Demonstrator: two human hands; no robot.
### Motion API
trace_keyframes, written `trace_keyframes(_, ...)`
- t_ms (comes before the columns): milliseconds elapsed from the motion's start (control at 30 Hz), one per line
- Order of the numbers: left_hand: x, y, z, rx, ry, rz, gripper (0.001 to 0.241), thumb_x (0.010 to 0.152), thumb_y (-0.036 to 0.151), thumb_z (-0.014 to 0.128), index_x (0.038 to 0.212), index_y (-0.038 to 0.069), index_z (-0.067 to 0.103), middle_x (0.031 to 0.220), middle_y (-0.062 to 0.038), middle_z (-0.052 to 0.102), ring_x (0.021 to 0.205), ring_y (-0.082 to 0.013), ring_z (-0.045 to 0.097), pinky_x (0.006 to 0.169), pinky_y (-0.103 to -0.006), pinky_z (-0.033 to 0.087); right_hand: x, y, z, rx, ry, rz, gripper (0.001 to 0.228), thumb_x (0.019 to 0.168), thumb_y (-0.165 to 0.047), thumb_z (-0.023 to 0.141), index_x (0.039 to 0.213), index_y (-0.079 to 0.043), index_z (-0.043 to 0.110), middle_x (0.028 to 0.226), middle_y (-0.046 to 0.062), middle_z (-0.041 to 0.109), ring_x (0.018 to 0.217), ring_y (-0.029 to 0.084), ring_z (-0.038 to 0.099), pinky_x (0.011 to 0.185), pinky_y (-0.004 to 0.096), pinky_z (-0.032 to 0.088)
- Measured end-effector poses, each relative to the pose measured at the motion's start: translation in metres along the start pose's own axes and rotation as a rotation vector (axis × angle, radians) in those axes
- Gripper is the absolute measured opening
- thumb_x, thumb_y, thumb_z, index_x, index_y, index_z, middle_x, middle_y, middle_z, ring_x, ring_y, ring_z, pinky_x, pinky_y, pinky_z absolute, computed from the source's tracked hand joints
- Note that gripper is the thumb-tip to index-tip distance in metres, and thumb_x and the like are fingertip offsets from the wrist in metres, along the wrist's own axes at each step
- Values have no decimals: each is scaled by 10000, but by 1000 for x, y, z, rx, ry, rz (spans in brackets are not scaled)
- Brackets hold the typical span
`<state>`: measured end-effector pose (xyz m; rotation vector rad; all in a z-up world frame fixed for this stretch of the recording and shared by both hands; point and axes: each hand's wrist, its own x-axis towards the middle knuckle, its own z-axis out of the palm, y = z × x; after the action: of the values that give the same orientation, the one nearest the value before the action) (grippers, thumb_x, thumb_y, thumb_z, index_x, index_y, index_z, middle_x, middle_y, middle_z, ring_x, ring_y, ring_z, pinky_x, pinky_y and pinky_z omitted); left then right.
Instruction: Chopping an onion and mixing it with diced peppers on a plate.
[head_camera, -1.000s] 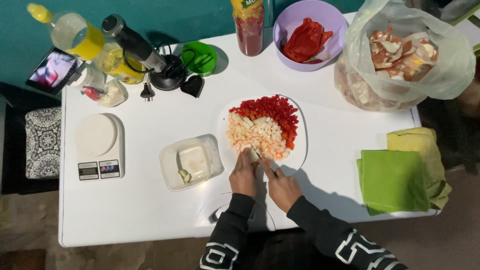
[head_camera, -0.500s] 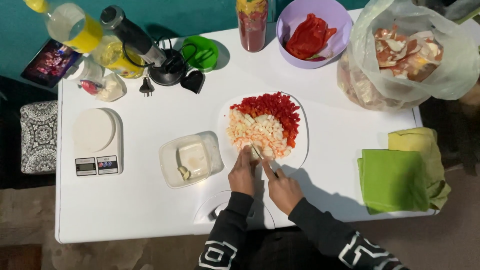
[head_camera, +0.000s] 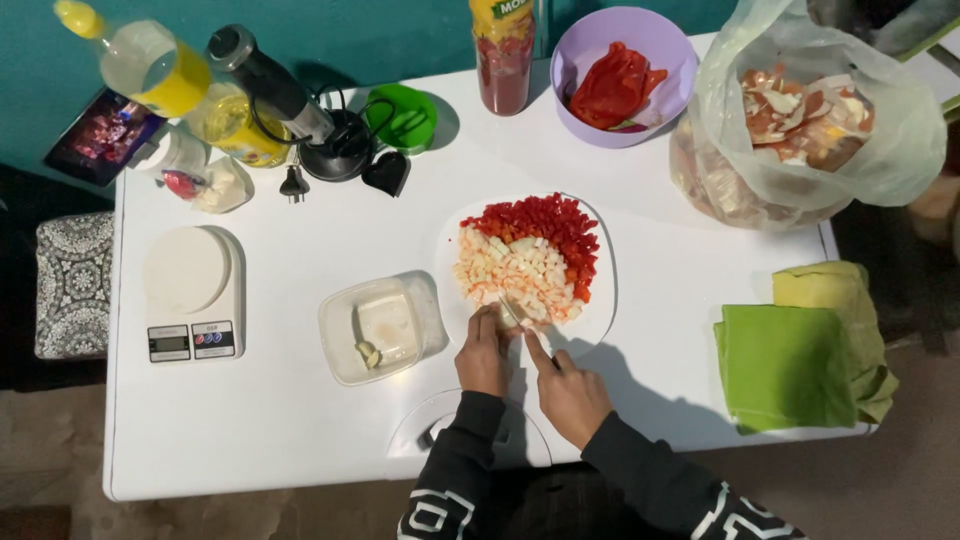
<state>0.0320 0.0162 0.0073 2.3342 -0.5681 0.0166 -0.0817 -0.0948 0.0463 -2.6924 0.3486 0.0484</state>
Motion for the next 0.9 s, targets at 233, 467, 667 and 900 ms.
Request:
trace_keyframes(233, 6, 7, -11, -13, -57, -6, 432, 878, 174, 753, 1273, 76, 608, 1277, -73, 667, 853, -309, 737, 652, -414, 588, 19, 11, 21, -36, 4, -37, 759, 831, -48, 601, 1560, -15, 392, 1012, 301, 698, 510, 345, 696, 467, 430, 588)
trace_keyframes(467, -1, -6, 0, -40, 23, 5, 416, 856, 174, 813, 1203, 62, 612, 1207, -83, 685, 840, -319, 732, 648, -414, 582, 2, -12, -24, -7, -114, 73, 686, 911, -120, 595, 1572, -95, 413, 936, 237, 701, 533, 362, 691, 514, 457, 590)
trace_keyframes(667, -3, -17, 5, -31, -10, 16, 337, 856, 102, 770, 1149, 63, 608, 1243, -74, 691, 831, -307, 737, 639, -404, 585, 8, 2, 14, -8, -57, 4, 680, 882, -91, 594, 1539, -44, 426, 917, 234, 698, 533, 351, 675, 507, 454, 586)
trace_keyframes(900, 5, -3, -7, -77, 10, 43, 353, 858, 160, 805, 1122, 44, 601, 1202, -84, 685, 845, -331, 727, 635, -413, 584, 1, 4, 0, -66, -188, 75, 696, 894, -86, 579, 1561, -60, 383, 959, 251, 689, 527, 335, 695, 509, 440, 595)
